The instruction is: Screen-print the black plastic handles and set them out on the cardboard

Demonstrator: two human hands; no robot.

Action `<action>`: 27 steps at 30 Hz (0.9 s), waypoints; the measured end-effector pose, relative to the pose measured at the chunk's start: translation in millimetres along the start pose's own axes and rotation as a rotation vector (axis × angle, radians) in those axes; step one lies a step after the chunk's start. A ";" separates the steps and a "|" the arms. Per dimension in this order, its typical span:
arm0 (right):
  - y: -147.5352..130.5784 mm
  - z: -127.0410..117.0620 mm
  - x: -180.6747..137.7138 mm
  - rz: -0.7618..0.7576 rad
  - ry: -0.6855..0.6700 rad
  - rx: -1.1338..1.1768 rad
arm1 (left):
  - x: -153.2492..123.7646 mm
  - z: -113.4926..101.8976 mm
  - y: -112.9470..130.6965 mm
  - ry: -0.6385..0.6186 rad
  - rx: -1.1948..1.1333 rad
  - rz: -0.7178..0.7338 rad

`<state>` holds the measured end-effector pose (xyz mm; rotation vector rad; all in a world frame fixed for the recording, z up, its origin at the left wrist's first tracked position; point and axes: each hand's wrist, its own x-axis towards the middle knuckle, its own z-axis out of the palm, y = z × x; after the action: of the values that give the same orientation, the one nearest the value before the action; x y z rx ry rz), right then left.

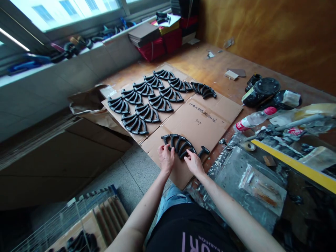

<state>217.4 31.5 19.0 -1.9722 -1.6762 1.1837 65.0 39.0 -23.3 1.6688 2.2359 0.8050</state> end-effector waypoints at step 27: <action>6.5 5.8 2.1 -0.008 0.042 0.184 | -3.3 -1.5 13.6 -0.263 0.127 0.352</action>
<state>217.5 30.0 10.1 -1.8633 -1.4955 1.2368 76.3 38.1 -14.9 2.1269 1.8777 0.4829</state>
